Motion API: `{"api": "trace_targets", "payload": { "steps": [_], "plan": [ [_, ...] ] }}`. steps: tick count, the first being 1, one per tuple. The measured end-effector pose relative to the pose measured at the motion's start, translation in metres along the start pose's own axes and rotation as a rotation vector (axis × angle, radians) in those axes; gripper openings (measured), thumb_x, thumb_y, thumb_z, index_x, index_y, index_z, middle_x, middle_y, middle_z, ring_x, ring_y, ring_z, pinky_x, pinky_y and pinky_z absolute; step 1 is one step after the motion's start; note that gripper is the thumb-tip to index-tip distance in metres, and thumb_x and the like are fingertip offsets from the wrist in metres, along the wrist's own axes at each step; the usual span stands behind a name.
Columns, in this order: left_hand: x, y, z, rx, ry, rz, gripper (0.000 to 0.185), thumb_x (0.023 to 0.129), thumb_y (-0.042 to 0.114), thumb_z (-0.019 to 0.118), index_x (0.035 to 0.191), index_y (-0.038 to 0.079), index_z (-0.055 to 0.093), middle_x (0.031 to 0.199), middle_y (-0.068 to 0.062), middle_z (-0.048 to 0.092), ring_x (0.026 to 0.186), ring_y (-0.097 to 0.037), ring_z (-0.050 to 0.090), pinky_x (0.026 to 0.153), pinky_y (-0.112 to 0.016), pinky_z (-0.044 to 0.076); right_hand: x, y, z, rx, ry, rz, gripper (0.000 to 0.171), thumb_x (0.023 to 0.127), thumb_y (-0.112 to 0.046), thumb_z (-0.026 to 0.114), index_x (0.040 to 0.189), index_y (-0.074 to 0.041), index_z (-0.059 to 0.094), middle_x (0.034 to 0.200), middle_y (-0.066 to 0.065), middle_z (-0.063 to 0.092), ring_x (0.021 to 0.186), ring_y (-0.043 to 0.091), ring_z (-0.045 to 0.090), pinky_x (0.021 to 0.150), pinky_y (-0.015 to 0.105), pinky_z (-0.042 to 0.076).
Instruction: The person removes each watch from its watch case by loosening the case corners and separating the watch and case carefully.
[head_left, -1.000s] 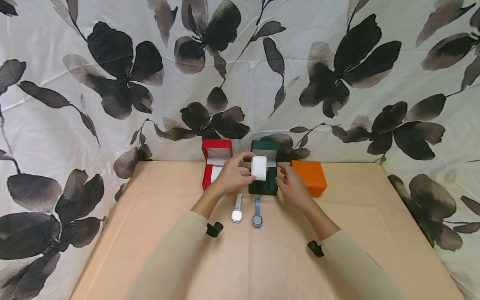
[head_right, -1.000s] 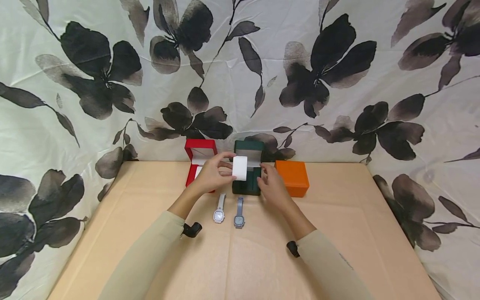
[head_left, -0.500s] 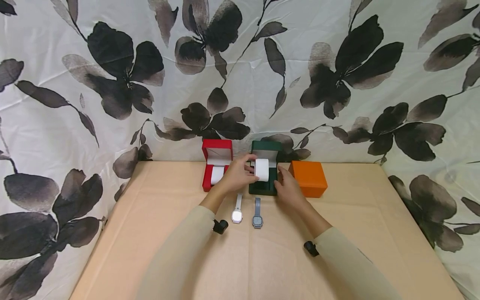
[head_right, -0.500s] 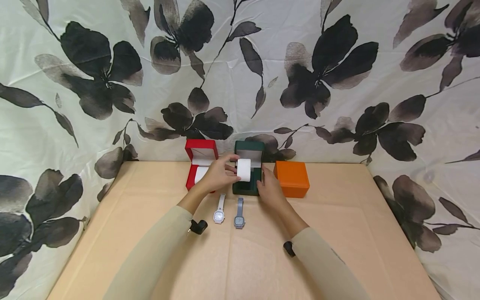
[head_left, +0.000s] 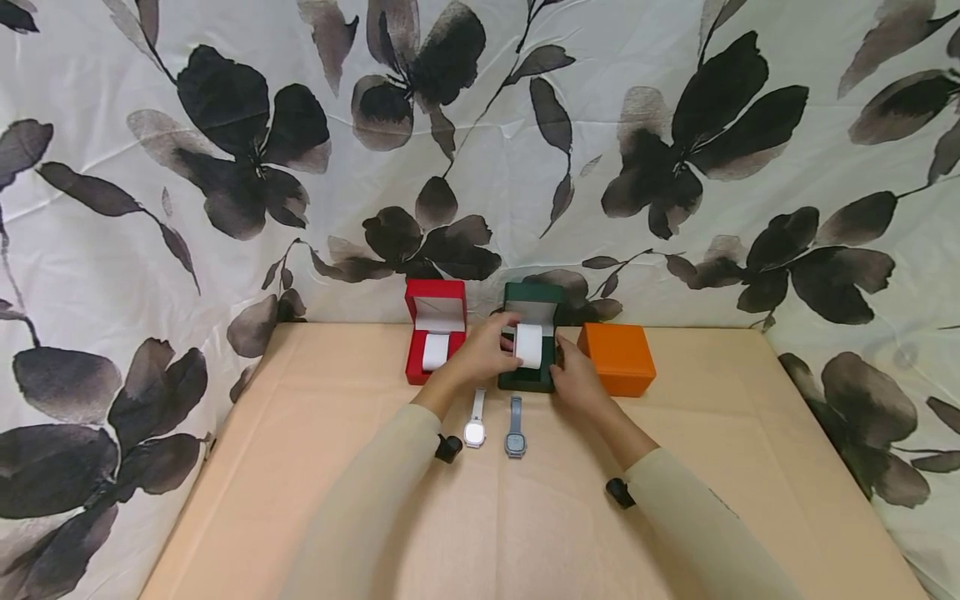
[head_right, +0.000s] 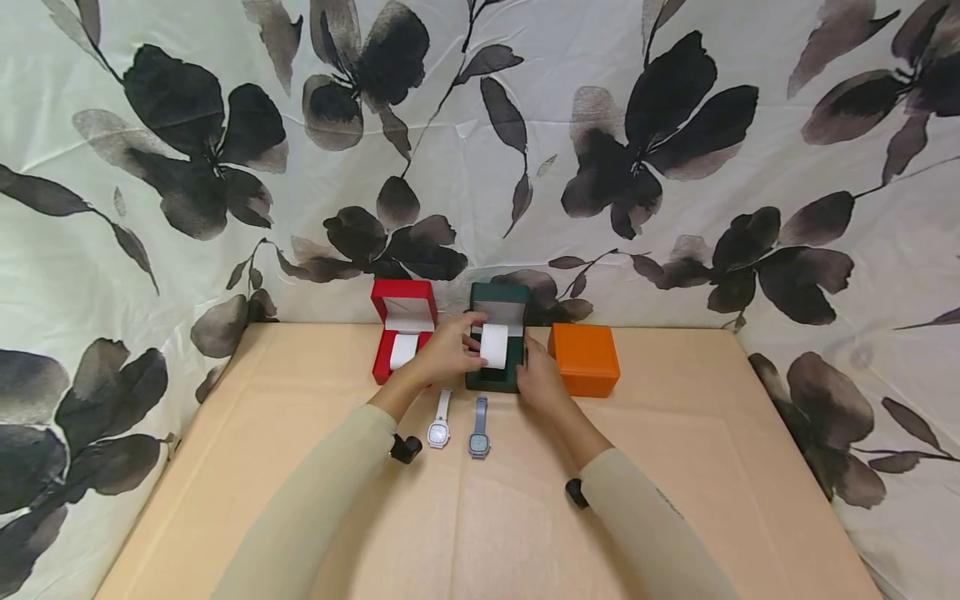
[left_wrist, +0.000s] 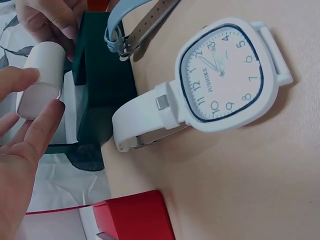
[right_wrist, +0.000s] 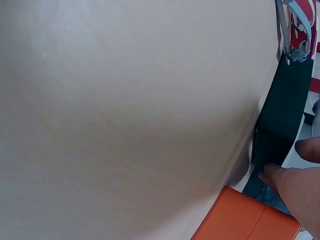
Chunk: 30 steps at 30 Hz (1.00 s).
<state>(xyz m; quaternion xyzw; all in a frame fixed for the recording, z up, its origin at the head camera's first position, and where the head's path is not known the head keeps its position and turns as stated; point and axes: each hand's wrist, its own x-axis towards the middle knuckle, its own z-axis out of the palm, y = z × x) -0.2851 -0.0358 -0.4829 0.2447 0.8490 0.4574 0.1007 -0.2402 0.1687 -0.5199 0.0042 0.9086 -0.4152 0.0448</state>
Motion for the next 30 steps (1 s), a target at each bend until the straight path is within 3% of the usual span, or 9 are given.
{"api": "trace_targets", "payload": {
  "steps": [6, 13, 25, 30],
  "plan": [
    [0.003, -0.002, 0.004, 0.020, -0.022, -0.005, 0.068, 0.087, 0.006, 0.081, 0.147, 0.005, 0.051, 0.143, -0.015, 0.051, 0.112, -0.030, 0.069, 0.086, -0.031, 0.063, 0.002, 0.003, 0.002, -0.022, -0.004, 0.009, 0.064, 0.105, -0.005, 0.053, 0.161, 0.004, 0.023, 0.166, 0.023, 0.030, 0.152, 0.040, 0.033, 0.122, 0.056, 0.031],
    [0.007, -0.005, 0.008, 0.119, -0.012, 0.013, 0.067, 0.087, 0.010, 0.082, 0.147, 0.006, 0.052, 0.144, -0.015, 0.054, 0.118, -0.028, 0.066, 0.098, -0.034, 0.059, 0.001, 0.002, 0.003, -0.018, -0.003, 0.007, 0.064, 0.104, -0.005, 0.054, 0.160, 0.005, 0.025, 0.166, 0.023, 0.032, 0.152, 0.040, 0.033, 0.122, 0.057, 0.031],
    [0.010, -0.009, 0.009, 0.136, -0.051, 0.004, 0.067, 0.087, 0.009, 0.082, 0.147, 0.003, 0.051, 0.144, -0.016, 0.054, 0.118, -0.027, 0.067, 0.098, -0.031, 0.059, 0.003, 0.004, 0.003, -0.017, -0.021, 0.011, 0.062, 0.106, -0.006, 0.052, 0.160, 0.004, 0.025, 0.166, 0.023, 0.030, 0.153, 0.040, 0.031, 0.122, 0.056, 0.030],
    [0.011, -0.009, 0.008, 0.201, -0.062, 0.004, 0.066, 0.088, 0.013, 0.082, 0.146, 0.003, 0.052, 0.144, -0.016, 0.055, 0.119, -0.026, 0.066, 0.101, -0.033, 0.058, 0.003, 0.004, 0.002, -0.023, -0.021, 0.015, 0.061, 0.106, -0.006, 0.052, 0.160, 0.004, 0.026, 0.166, 0.024, 0.030, 0.153, 0.041, 0.032, 0.122, 0.056, 0.030]
  ]
}}
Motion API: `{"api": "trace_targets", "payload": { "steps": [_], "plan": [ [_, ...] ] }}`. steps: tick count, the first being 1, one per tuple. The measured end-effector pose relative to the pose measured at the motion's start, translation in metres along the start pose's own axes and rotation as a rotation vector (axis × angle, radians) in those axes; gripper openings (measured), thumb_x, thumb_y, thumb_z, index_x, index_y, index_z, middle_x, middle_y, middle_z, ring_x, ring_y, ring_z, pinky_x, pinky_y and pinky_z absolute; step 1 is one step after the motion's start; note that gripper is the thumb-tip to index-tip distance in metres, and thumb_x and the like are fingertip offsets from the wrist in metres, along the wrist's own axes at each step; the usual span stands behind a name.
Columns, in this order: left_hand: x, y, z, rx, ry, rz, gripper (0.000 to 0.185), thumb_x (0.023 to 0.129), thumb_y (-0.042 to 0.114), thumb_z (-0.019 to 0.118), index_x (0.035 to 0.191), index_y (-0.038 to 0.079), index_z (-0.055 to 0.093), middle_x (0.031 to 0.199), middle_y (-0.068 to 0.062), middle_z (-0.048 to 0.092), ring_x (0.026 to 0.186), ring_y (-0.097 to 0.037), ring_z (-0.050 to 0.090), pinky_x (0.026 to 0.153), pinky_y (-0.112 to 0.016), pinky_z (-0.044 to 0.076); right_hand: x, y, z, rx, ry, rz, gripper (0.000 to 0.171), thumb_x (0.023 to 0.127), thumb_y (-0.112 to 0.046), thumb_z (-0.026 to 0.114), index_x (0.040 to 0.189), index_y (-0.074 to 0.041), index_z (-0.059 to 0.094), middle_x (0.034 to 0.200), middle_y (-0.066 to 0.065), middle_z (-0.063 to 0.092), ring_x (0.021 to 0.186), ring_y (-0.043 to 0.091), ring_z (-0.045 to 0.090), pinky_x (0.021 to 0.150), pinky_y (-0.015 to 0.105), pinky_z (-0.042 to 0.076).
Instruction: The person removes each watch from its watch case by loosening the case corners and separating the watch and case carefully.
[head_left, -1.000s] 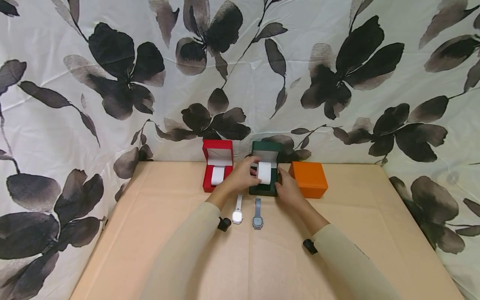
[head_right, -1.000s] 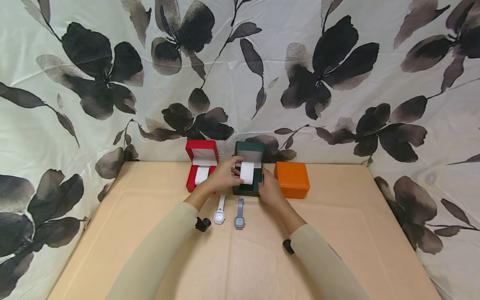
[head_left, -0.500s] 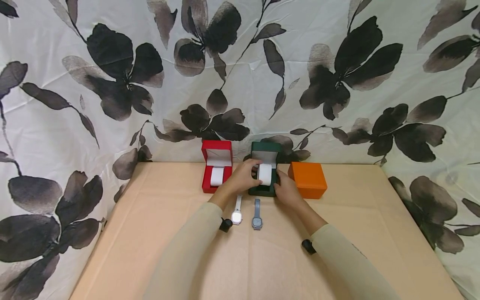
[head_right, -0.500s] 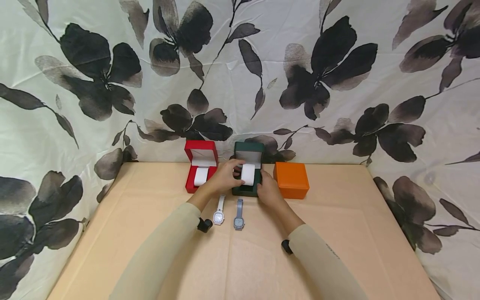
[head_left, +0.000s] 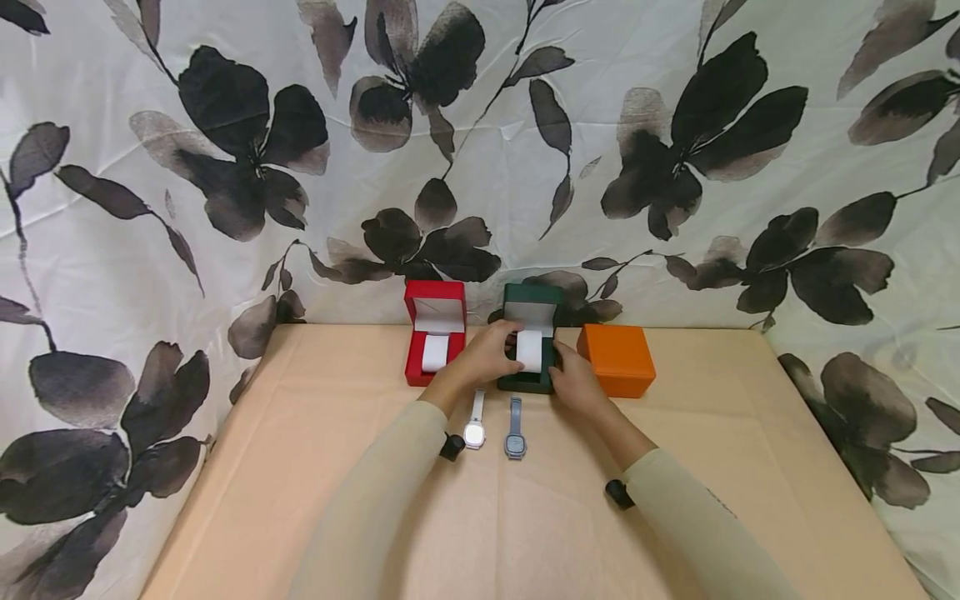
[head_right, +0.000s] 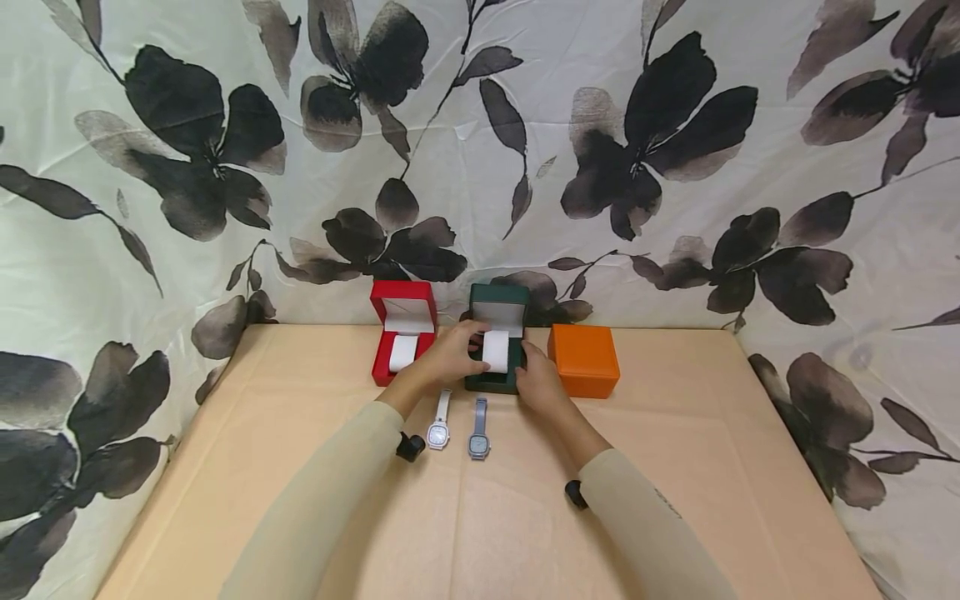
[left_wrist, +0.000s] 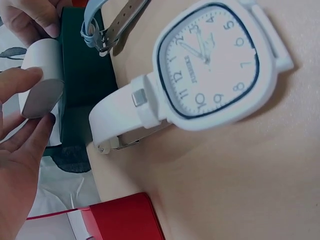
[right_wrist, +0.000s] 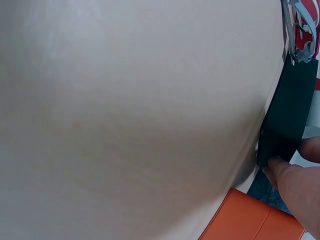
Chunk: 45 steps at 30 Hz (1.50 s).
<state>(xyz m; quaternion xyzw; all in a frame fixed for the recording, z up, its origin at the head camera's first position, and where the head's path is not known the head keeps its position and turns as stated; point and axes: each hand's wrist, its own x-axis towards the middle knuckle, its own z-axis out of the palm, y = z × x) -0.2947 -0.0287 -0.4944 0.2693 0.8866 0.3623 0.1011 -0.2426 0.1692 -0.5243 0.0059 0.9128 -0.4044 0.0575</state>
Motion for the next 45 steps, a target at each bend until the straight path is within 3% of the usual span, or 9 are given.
{"api": "trace_targets", "payload": {
  "steps": [10, 16, 34, 45],
  "plan": [
    [0.0012, -0.0001, 0.0023, 0.142, -0.026, 0.026, 0.062, 0.088, 0.021, 0.081, 0.143, 0.005, 0.057, 0.145, -0.013, 0.058, 0.123, -0.026, 0.058, 0.111, -0.037, 0.051, -0.0049, -0.0022, -0.0015, -0.002, 0.001, 0.000, 0.060, 0.105, -0.006, 0.053, 0.159, 0.006, 0.027, 0.164, 0.025, 0.033, 0.152, 0.042, 0.033, 0.122, 0.057, 0.031],
    [-0.0006, -0.0001, 0.0028, 0.160, -0.037, 0.025, 0.063, 0.087, 0.019, 0.082, 0.143, 0.001, 0.058, 0.145, -0.015, 0.060, 0.131, -0.029, 0.057, 0.116, -0.040, 0.047, -0.0084, -0.0039, 0.0000, 0.011, 0.001, 0.008, 0.061, 0.105, -0.006, 0.053, 0.159, 0.005, 0.028, 0.165, 0.024, 0.032, 0.153, 0.041, 0.032, 0.123, 0.056, 0.030],
    [0.0035, 0.0029, 0.0053, 0.366, -0.095, 0.026, 0.063, 0.090, 0.024, 0.079, 0.146, 0.003, 0.057, 0.147, -0.014, 0.055, 0.134, -0.030, 0.049, 0.114, -0.037, 0.047, -0.0064, -0.0039, 0.0012, -0.003, 0.008, -0.020, 0.060, 0.105, -0.005, 0.053, 0.159, 0.005, 0.029, 0.164, 0.025, 0.033, 0.152, 0.042, 0.033, 0.123, 0.057, 0.029],
    [0.0015, 0.0004, 0.0062, 0.406, -0.083, 0.071, 0.058, 0.094, 0.023, 0.076, 0.146, 0.006, 0.057, 0.147, -0.013, 0.055, 0.135, -0.029, 0.050, 0.117, -0.037, 0.043, -0.0068, -0.0029, 0.0020, -0.021, 0.009, -0.017, 0.059, 0.106, -0.006, 0.053, 0.159, 0.005, 0.029, 0.165, 0.024, 0.032, 0.152, 0.041, 0.033, 0.123, 0.057, 0.029]
  ]
}}
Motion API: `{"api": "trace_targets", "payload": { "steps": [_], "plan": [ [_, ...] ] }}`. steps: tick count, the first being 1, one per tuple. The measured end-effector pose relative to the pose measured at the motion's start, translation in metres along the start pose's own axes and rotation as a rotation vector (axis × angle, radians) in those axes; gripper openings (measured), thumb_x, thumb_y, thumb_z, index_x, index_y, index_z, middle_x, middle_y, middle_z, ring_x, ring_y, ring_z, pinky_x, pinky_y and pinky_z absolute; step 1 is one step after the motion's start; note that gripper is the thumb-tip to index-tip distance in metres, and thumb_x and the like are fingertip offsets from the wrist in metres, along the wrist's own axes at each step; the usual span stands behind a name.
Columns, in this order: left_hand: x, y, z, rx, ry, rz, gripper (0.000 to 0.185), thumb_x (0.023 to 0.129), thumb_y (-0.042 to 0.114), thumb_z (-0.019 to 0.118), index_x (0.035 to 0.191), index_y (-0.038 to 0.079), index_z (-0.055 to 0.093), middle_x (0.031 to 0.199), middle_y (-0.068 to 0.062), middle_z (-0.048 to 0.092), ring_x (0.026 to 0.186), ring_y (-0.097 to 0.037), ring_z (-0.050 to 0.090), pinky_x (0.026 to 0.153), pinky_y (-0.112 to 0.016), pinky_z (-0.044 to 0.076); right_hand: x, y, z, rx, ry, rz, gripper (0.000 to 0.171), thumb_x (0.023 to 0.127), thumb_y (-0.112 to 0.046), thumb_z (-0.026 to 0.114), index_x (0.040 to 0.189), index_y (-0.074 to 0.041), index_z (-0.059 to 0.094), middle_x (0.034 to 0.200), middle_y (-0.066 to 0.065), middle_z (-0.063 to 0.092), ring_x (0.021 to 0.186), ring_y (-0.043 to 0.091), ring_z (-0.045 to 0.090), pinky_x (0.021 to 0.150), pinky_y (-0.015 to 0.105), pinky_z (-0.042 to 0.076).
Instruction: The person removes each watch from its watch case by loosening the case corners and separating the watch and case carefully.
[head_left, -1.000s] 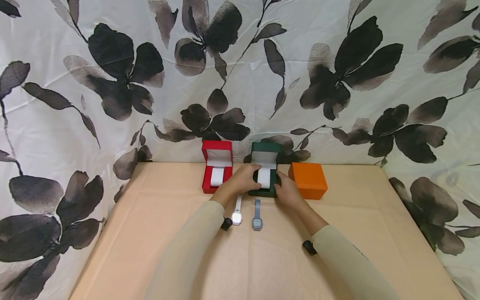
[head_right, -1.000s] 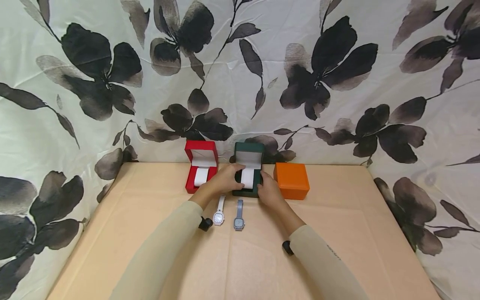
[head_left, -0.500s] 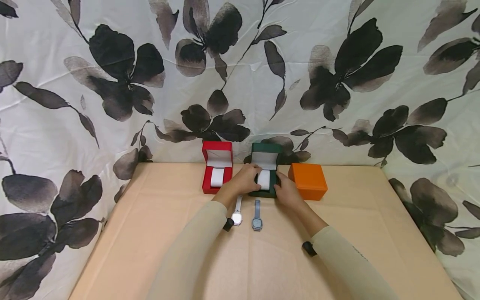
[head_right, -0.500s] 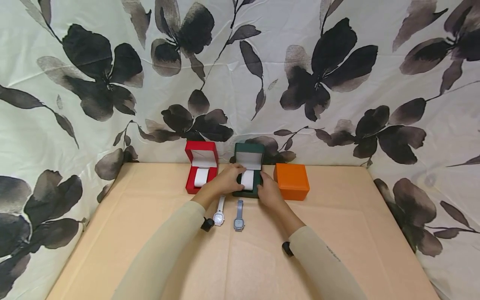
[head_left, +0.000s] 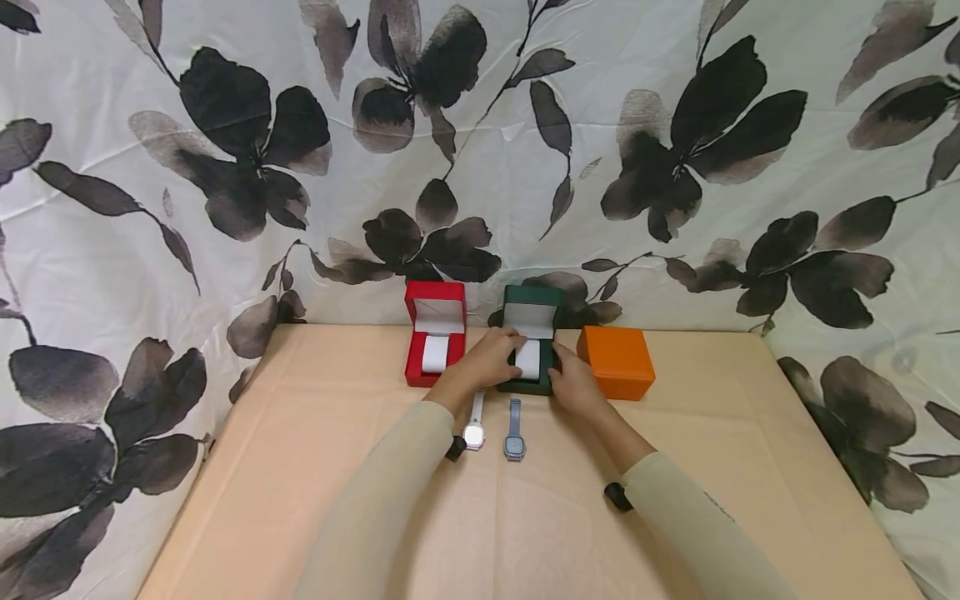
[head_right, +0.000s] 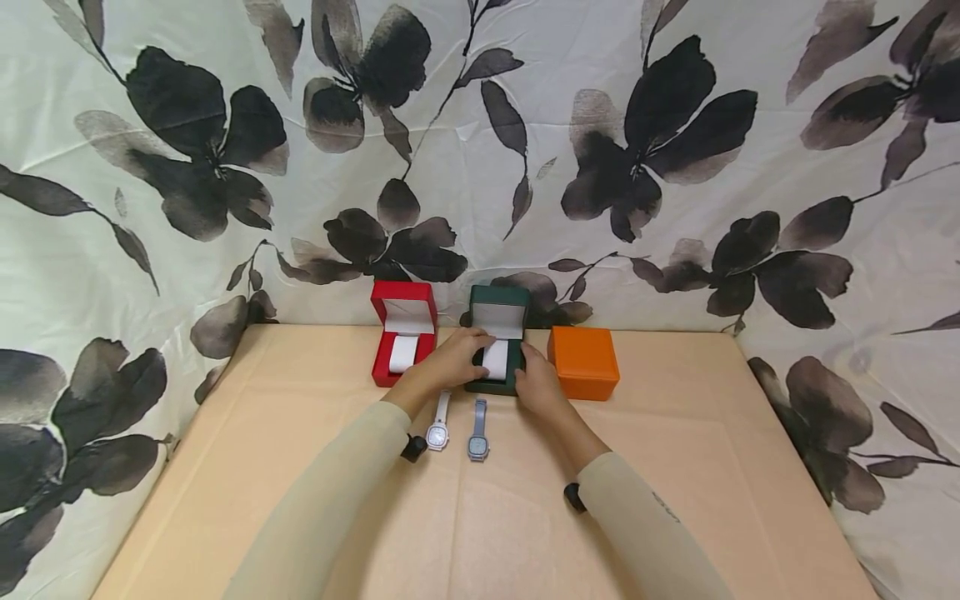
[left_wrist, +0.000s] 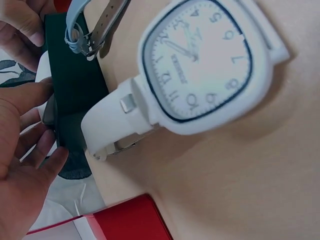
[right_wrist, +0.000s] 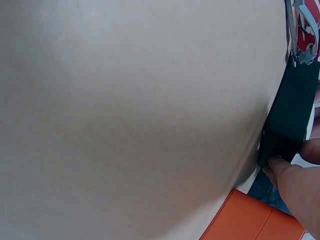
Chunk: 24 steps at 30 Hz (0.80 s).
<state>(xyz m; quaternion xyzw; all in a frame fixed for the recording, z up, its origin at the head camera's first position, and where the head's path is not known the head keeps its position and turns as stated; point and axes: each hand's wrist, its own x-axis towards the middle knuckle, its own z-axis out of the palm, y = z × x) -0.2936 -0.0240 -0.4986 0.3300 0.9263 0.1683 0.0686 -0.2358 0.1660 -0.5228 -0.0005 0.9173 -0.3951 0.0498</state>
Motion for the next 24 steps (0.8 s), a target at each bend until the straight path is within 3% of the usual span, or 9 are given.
{"api": "trace_targets", "payload": {
  "steps": [15, 24],
  "plan": [
    [-0.0014, 0.0025, 0.0046, 0.105, -0.009, 0.012, 0.060, 0.098, 0.027, 0.068, 0.151, 0.005, 0.051, 0.151, -0.011, 0.049, 0.136, -0.028, 0.044, 0.117, -0.036, 0.041, 0.0002, 0.0002, 0.0019, -0.005, 0.006, 0.000, 0.060, 0.106, -0.006, 0.053, 0.159, 0.004, 0.029, 0.165, 0.024, 0.032, 0.152, 0.041, 0.033, 0.123, 0.057, 0.030],
    [-0.0028, 0.0048, 0.0074, 0.060, -0.016, -0.019, 0.067, 0.096, 0.027, 0.070, 0.155, 0.005, 0.044, 0.155, -0.011, 0.044, 0.140, -0.028, 0.039, 0.120, -0.035, 0.039, 0.0029, 0.0023, 0.0012, -0.020, 0.005, 0.005, 0.060, 0.105, -0.006, 0.054, 0.159, 0.004, 0.030, 0.164, 0.025, 0.034, 0.151, 0.042, 0.035, 0.123, 0.057, 0.031]
  ]
}}
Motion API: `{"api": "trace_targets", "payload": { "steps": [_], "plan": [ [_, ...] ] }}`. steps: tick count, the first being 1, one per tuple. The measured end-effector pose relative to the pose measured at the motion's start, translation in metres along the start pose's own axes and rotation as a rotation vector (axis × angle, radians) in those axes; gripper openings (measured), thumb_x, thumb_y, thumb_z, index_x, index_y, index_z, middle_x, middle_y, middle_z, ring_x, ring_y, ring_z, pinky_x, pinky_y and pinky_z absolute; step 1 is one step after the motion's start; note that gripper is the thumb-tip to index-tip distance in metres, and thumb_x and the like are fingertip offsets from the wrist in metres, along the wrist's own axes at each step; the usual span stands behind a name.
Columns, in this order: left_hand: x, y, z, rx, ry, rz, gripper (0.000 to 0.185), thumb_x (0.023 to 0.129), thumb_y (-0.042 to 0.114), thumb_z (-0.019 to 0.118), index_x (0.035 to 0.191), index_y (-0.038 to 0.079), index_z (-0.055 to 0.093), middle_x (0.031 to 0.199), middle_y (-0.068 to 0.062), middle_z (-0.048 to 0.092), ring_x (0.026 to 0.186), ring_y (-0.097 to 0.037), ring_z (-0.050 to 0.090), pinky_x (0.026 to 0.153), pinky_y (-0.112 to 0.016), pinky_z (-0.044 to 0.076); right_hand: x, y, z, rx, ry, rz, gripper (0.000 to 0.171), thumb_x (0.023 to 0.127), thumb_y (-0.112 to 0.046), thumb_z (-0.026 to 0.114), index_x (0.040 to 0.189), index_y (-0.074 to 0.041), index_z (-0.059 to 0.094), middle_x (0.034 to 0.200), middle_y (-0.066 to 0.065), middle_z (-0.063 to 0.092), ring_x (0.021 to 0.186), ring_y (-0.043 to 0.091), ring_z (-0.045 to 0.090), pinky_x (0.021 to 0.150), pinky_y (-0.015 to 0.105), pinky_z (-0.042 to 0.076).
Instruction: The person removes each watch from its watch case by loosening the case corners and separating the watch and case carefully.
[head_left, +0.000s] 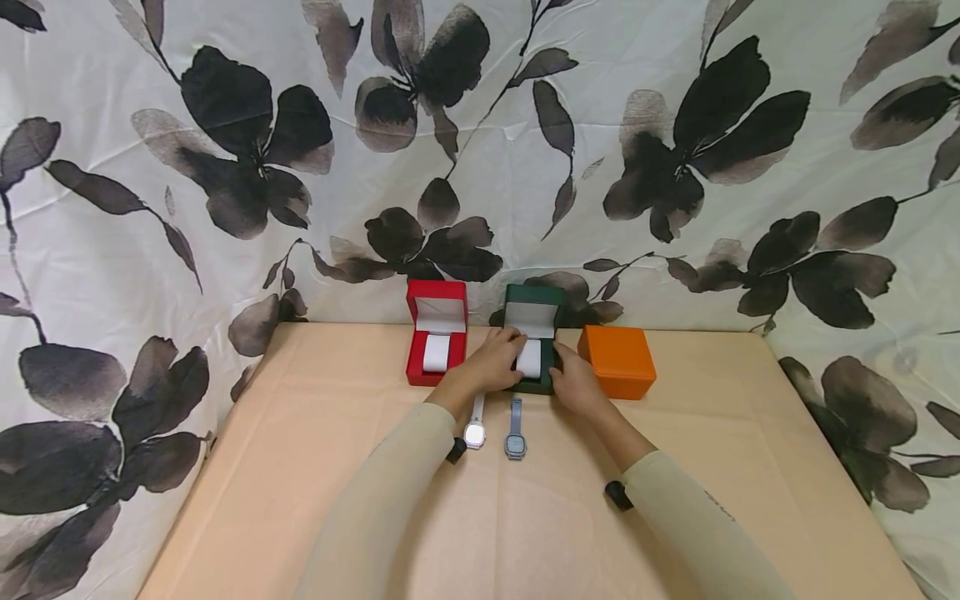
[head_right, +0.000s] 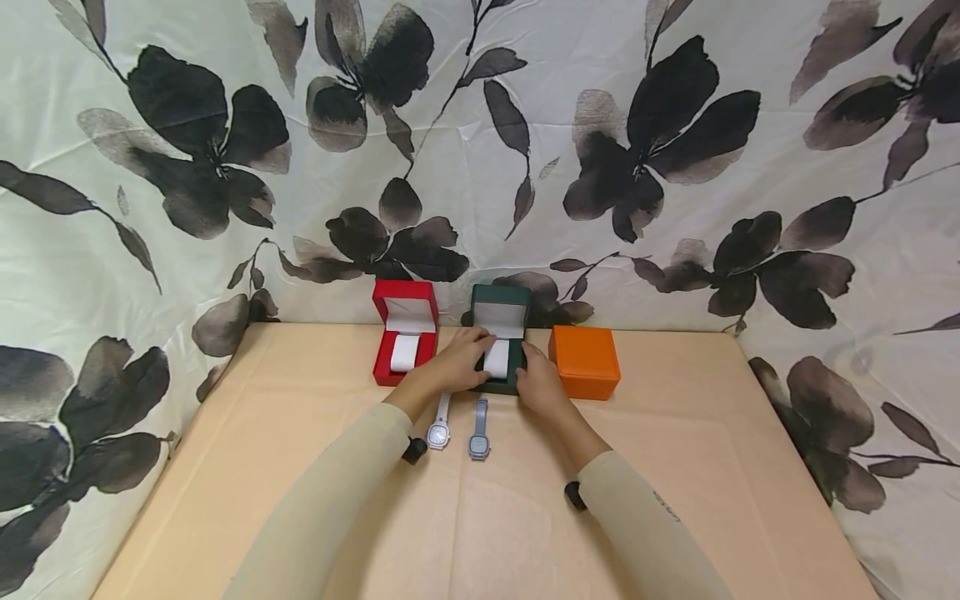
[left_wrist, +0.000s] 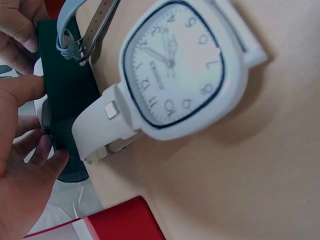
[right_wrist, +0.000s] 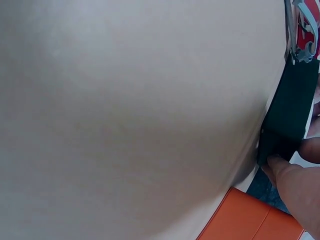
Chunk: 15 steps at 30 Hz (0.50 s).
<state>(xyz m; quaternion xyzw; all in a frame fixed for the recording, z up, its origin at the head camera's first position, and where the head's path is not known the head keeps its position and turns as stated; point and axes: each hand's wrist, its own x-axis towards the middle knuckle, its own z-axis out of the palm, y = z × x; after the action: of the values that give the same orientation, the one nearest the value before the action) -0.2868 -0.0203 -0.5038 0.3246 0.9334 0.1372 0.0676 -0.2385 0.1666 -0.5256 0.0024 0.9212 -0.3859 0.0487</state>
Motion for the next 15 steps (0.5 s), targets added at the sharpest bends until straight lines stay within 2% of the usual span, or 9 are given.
{"api": "trace_targets", "payload": {
  "steps": [4, 8, 15],
  "plan": [
    [0.000, -0.002, 0.001, -0.024, 0.007, 0.007, 0.068, 0.096, 0.028, 0.070, 0.155, 0.005, 0.044, 0.155, -0.011, 0.045, 0.141, -0.027, 0.039, 0.120, -0.035, 0.038, 0.000, -0.002, 0.000, 0.012, -0.001, 0.018, 0.062, 0.105, -0.006, 0.054, 0.159, 0.004, 0.028, 0.164, 0.025, 0.033, 0.151, 0.041, 0.035, 0.122, 0.056, 0.031],
    [0.001, -0.006, -0.001, -0.091, 0.009, 0.000, 0.068, 0.096, 0.027, 0.070, 0.154, 0.003, 0.044, 0.155, -0.012, 0.045, 0.142, -0.028, 0.040, 0.121, -0.036, 0.038, -0.002, -0.007, -0.004, 0.046, -0.001, 0.020, 0.066, 0.105, -0.005, 0.054, 0.161, 0.004, 0.021, 0.165, 0.025, 0.032, 0.150, 0.039, 0.037, 0.122, 0.055, 0.032],
    [0.000, -0.011, -0.008, -0.226, 0.006, -0.027, 0.069, 0.098, 0.029, 0.070, 0.155, 0.004, 0.042, 0.159, -0.016, 0.045, 0.147, -0.028, 0.043, 0.123, -0.039, 0.037, -0.006, -0.023, -0.018, 0.036, 0.011, -0.039, 0.065, 0.105, -0.004, 0.054, 0.161, 0.004, 0.021, 0.162, 0.026, 0.036, 0.146, 0.041, 0.043, 0.117, 0.056, 0.039]
  ]
}}
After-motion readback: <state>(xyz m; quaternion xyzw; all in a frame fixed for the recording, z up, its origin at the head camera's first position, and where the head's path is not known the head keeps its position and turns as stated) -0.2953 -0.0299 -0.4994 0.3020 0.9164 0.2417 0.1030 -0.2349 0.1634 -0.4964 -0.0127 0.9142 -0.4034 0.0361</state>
